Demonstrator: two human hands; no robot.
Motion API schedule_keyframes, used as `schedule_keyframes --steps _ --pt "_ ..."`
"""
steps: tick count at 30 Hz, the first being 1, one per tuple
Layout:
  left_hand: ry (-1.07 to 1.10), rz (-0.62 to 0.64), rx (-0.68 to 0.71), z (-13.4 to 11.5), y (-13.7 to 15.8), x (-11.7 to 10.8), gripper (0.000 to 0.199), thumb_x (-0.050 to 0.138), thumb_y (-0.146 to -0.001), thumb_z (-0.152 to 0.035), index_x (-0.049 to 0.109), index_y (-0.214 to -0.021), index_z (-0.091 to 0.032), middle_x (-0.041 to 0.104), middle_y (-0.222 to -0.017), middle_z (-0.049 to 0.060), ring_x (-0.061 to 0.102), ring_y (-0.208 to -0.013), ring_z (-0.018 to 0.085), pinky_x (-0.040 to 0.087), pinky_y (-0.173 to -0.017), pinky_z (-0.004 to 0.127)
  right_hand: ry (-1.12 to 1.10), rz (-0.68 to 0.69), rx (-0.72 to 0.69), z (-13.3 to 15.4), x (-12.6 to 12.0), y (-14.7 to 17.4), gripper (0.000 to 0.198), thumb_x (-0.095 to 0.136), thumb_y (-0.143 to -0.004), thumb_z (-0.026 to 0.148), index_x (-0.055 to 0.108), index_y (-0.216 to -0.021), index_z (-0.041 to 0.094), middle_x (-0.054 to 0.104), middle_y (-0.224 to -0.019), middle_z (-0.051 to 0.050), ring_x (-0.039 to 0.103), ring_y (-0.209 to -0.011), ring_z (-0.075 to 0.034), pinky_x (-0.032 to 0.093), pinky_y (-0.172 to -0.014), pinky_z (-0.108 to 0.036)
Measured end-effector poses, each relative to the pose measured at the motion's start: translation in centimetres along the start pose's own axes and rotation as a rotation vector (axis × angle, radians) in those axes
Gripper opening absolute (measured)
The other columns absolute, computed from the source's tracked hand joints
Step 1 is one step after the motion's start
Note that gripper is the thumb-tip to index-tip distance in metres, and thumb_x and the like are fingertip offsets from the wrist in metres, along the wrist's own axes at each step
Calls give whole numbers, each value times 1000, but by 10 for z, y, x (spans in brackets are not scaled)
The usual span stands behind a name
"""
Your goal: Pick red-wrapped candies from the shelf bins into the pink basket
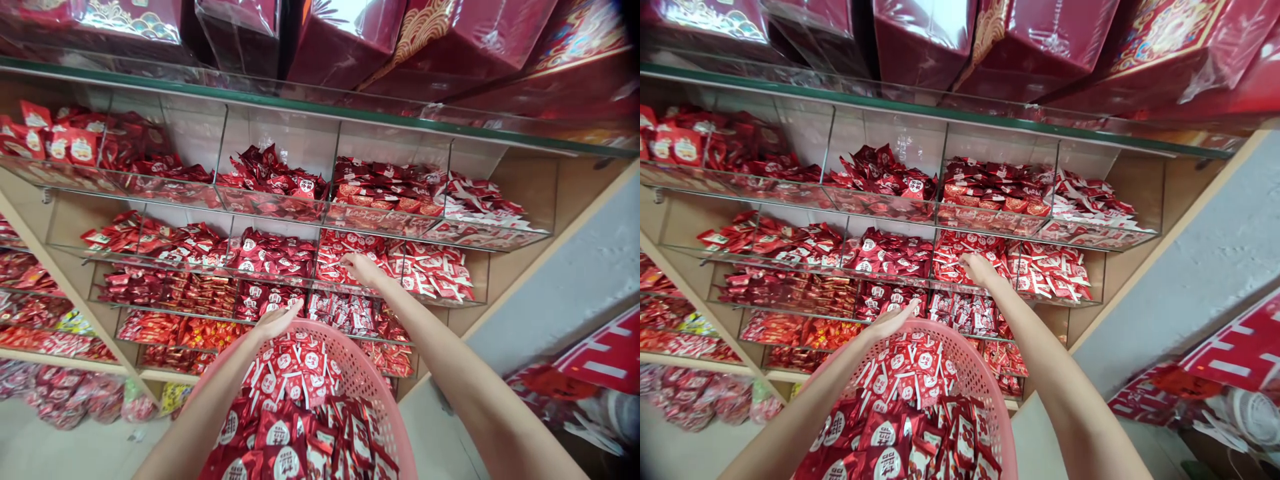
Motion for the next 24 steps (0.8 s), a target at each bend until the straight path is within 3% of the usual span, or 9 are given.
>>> schedule_keyframes --steps 4,11,13,15,18,21,24 --pt "-1 -2 -10 0 3 -3 90 4 -67 -79 59 -113 -26 46 -128 9 38 -120 32 27 -98 45 -31 -36 -46 -3 -6 3 26 42 -81 11 58 -101 17 64 -94 -5 56 -86 -14 38 -76 -23" --pt "-20 3 -3 7 -3 -1 90 3 -67 -79 54 -120 -27 43 -130 8 35 -122 33 27 -98 46 -192 -339 -183 24 -78 51 24 45 -82 19 54 -104 20 61 -90 -4 52 -90 -18 38 -81 -31" --pt "-25 4 15 7 -7 1 88 3 -68 -78 52 -122 -28 44 -130 6 35 -123 31 25 -99 46 -338 -380 -163 34 -79 71 24 44 -82 21 51 -106 20 60 -90 -4 53 -86 -18 40 -78 -31" --pt "-27 0 34 7 -10 2 87 3 -69 -78 48 -125 -29 43 -131 5 34 -123 30 25 -100 45 -555 -338 -109 40 -54 86 25 44 -82 23 48 -106 20 58 -85 -4 54 -75 -15 43 -68 -28" --pt "-36 -8 33 7 -11 2 88 3 -69 -78 47 -126 -26 41 -132 6 34 -123 30 27 -99 42 -827 -257 15 40 10 104 19 45 -78 23 49 -96 18 56 -75 -1 52 -63 -13 44 -59 -26" --pt "-54 -13 23 8 -9 1 89 2 -69 -77 52 -121 -26 43 -130 7 38 -120 31 30 -97 43 -924 -221 175 27 67 118 13 48 -70 21 52 -82 17 55 -67 0 53 -61 -13 45 -58 -27" --pt "-56 -12 38 7 -6 0 86 3 -70 -76 55 -118 -27 47 -127 5 40 -118 32 31 -95 43 -920 -202 287 13 97 129 12 47 -67 21 54 -75 18 57 -66 -1 54 -61 -15 46 -57 -28"
Point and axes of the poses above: each hand's wrist, its own y-axis away from the middle knuckle, its own x-axis out of the palm, z = x × y, the point moved 9 cm from there along -y, towards the middle knuckle
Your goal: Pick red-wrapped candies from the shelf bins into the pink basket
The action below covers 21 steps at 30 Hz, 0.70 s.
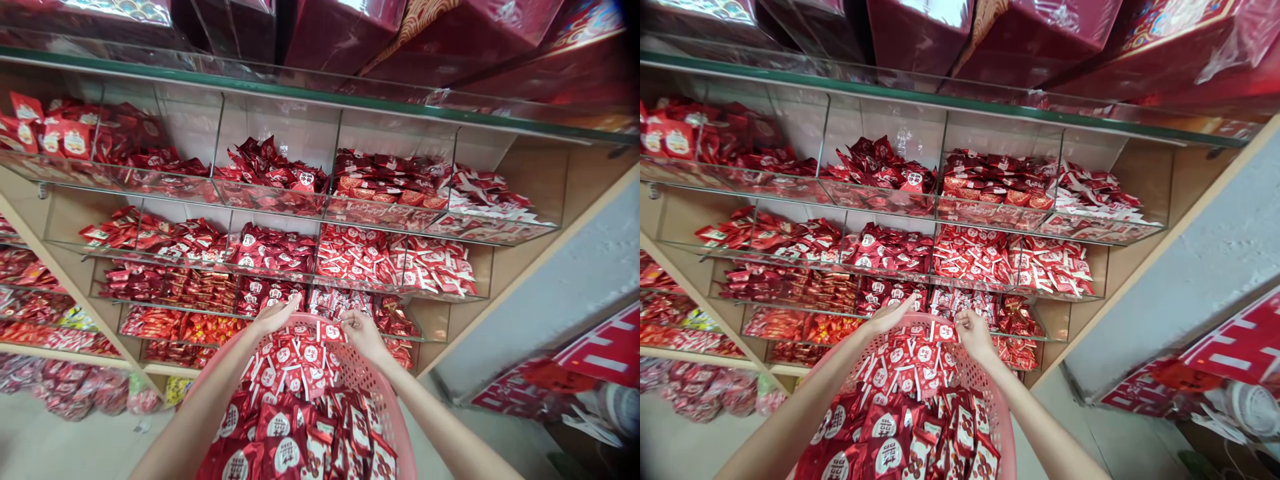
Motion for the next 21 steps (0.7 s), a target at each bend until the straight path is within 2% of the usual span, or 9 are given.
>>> schedule_keyframes --steps 3,8,16,21 --pt "13 -6 6 1 1 0 86 3 -70 -76 57 -115 -26 49 -126 4 43 -115 32 35 -91 41 22 9 33 -11 3 3 12 47 -65 20 56 -72 17 60 -65 -1 55 -60 -15 46 -57 -28" --pt "7 -2 7 1 -1 2 85 2 -70 -76 65 -99 -26 57 -116 5 49 -108 32 37 -87 40 40 2 52 -17 15 2 11 48 -65 19 58 -68 17 63 -66 -3 57 -61 -16 46 -60 -29" --pt "0 -9 3 4 -2 1 86 3 -71 -75 65 -96 -21 61 -109 8 52 -104 30 39 -85 37 19 -10 43 -12 42 7 9 49 -63 18 58 -65 17 64 -65 -3 59 -61 -17 47 -62 -29" --pt "9 -9 12 7 -1 0 86 4 -71 -75 65 -95 -20 62 -107 8 51 -106 29 36 -88 36 -20 -26 29 -6 36 11 12 49 -66 22 59 -70 17 65 -67 -3 60 -61 -16 48 -61 -29"
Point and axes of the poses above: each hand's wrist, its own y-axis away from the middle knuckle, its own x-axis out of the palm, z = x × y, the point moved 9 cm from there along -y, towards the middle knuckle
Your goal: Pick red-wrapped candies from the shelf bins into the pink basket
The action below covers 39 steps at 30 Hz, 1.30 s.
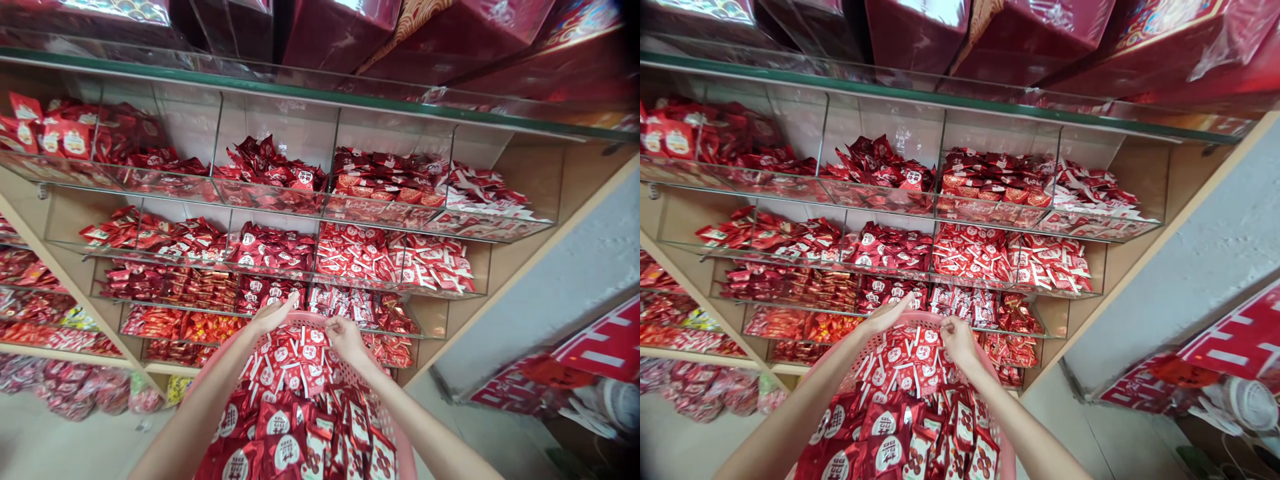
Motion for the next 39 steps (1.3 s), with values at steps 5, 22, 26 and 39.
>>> schedule_keyframes --steps 5,22,26,39 --pt "22 -24 -21 4 2 -2 84 6 -70 -77 62 -100 -23 56 -117 7 49 -109 31 36 -88 40 -23 -67 28 -1 -20 0 16 51 -67 27 60 -73 16 66 -71 -6 61 -66 -19 49 -63 -33" --pt "18 -16 -7 -1 2 -1 80 7 -72 -74 66 -85 -23 63 -104 7 53 -101 30 38 -84 40 -200 -29 200 -18 -14 14 21 60 -62 34 61 -73 16 63 -71 -4 60 -62 -18 53 -49 -31" --pt "6 4 -3 -6 3 -1 79 6 -72 -74 67 -77 -22 67 -87 6 57 -93 29 39 -81 37 -336 105 309 -15 11 31 16 62 -60 30 59 -70 18 58 -66 1 57 -57 -14 55 -50 -31" --pt "6 -7 -5 -4 3 -2 82 5 -71 -75 66 -94 -25 65 -99 6 53 -101 31 39 -82 38 -32 36 59 11 6 28 12 54 -71 29 59 -75 19 66 -74 -4 62 -66 -19 50 -62 -31"
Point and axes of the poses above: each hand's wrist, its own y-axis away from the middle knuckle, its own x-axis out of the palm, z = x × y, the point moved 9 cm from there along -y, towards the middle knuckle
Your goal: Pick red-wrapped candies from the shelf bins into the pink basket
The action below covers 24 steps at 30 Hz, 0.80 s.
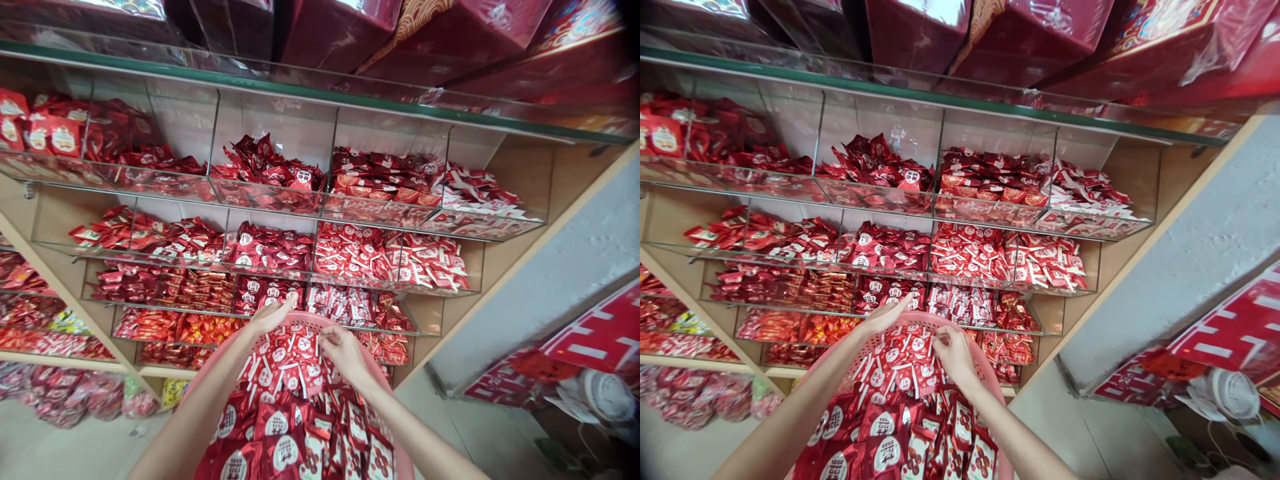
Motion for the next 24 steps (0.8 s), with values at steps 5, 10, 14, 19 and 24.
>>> schedule_keyframes --steps 5,10,14,19,24 --pt "-7 -5 -3 -1 -1 -1 84 5 -71 -75 64 -100 -24 61 -109 7 52 -104 31 39 -84 38 193 -91 -209 47 -42 -15 16 47 -78 27 60 -79 19 66 -78 -5 60 -70 -18 47 -68 -30" --pt "-24 -9 -19 -3 0 -3 86 6 -71 -75 60 -110 -20 54 -120 10 46 -113 32 36 -90 40 421 -252 -431 94 -98 -52 18 44 -80 24 60 -87 18 63 -83 -6 57 -72 -17 44 -68 -28" --pt "-6 17 18 -2 -1 -1 80 8 -73 -72 57 -113 -23 53 -121 8 43 -116 31 34 -92 39 746 -351 -522 115 -133 -81 20 42 -80 19 58 -92 17 59 -88 -7 53 -81 -20 40 -73 -30" --pt "4 -25 -15 14 -6 -3 80 9 -71 -74 58 -109 -23 52 -122 8 43 -115 32 35 -90 40 1156 -390 -474 121 -149 -109 24 37 -82 15 58 -92 15 57 -87 -11 48 -85 -23 35 -73 -32" --pt "6 -27 -22 20 -9 -1 80 10 -70 -75 60 -103 -22 54 -120 9 44 -114 32 36 -89 40 1320 -356 -441 118 -136 -132 22 38 -84 22 57 -92 15 60 -87 -13 47 -85 -25 31 -73 -35"
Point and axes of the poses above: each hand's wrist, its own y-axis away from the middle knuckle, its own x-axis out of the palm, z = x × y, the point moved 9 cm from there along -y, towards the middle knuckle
